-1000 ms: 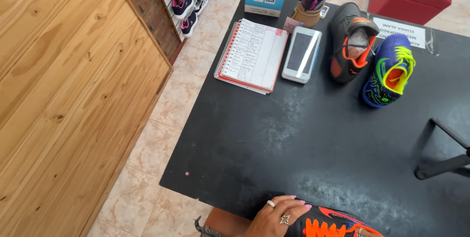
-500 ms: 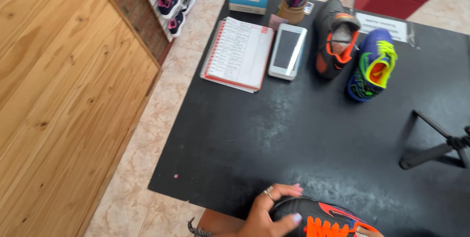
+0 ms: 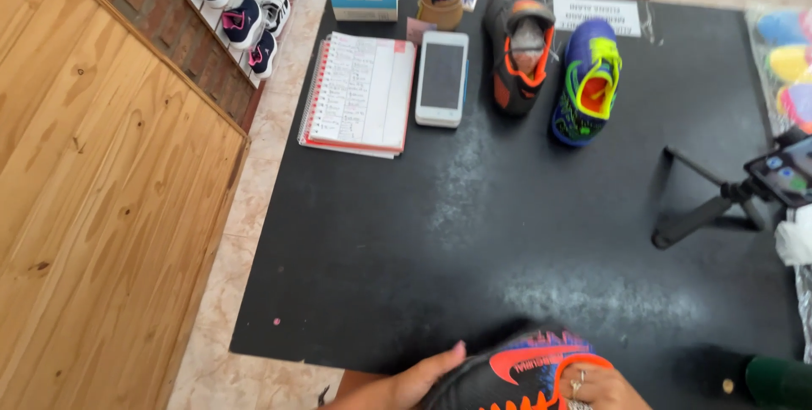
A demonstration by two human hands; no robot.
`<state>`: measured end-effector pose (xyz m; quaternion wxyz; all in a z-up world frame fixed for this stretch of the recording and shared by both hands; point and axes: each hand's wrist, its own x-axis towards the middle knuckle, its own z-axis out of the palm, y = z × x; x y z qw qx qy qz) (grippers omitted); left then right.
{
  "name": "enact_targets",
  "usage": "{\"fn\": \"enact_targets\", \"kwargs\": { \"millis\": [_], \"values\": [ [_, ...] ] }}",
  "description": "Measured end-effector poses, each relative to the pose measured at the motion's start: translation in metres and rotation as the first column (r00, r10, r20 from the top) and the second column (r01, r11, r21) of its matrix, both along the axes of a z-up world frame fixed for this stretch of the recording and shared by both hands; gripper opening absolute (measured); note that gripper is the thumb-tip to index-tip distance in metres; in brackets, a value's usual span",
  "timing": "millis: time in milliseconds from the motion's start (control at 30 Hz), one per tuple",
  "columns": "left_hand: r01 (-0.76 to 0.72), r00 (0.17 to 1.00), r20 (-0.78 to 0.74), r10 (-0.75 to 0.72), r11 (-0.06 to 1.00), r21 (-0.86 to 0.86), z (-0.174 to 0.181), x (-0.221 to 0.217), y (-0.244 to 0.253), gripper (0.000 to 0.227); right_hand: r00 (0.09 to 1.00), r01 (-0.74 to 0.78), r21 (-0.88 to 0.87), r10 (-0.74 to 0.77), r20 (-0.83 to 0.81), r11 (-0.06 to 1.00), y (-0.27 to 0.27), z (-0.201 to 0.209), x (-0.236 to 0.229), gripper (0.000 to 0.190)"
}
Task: The person laces a black and blue sneaker with a long orange lace, threading it through the eyelets and adjusting the tension. They then use pink scissors to trim the excess lace length before continuing to arrange the laces on the shoe.
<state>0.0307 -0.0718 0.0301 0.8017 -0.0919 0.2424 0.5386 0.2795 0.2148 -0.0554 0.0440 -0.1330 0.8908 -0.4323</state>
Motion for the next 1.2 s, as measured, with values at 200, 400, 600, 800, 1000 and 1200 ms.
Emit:
{"fn": "enact_targets", "kwargs": {
  "millis": [200,400,600,800,1000,1200],
  "values": [
    [-0.022,0.991,0.126,0.048,0.979,-0.203,0.008,-0.011,0.004,0.059,0.940,0.087,0.271,0.011,-0.342,0.959,-0.019,0.164,-0.105,0.017],
    [-0.141,0.983,0.103,0.149,0.986,-0.087,-0.013,-0.015,-0.011,0.065,0.849,0.237,0.374,-0.004,-0.529,0.897,-0.013,0.179,-0.118,0.019],
    [-0.259,0.961,0.055,0.273,0.949,-0.181,-0.011,-0.032,-0.043,0.064,0.864,0.401,0.266,-0.265,-0.428,0.877,0.030,0.160,-0.084,0.019],
    [-0.548,0.836,-0.092,0.540,0.825,-0.138,-0.020,-0.061,-0.072,0.073,0.713,0.701,0.325,-0.603,-0.357,0.635,0.080,0.128,-0.075,0.021],
    [-0.533,0.844,0.121,0.523,0.843,0.073,-0.029,-0.052,-0.051,0.088,0.639,0.764,0.481,-0.603,-0.477,0.429,0.090,0.076,-0.137,0.021],
    [-0.546,0.837,0.220,0.500,0.777,0.314,-0.016,-0.035,0.009,0.087,0.548,0.832,0.464,-0.572,-0.610,0.303,0.068,0.084,-0.152,0.027]
  ]
}}
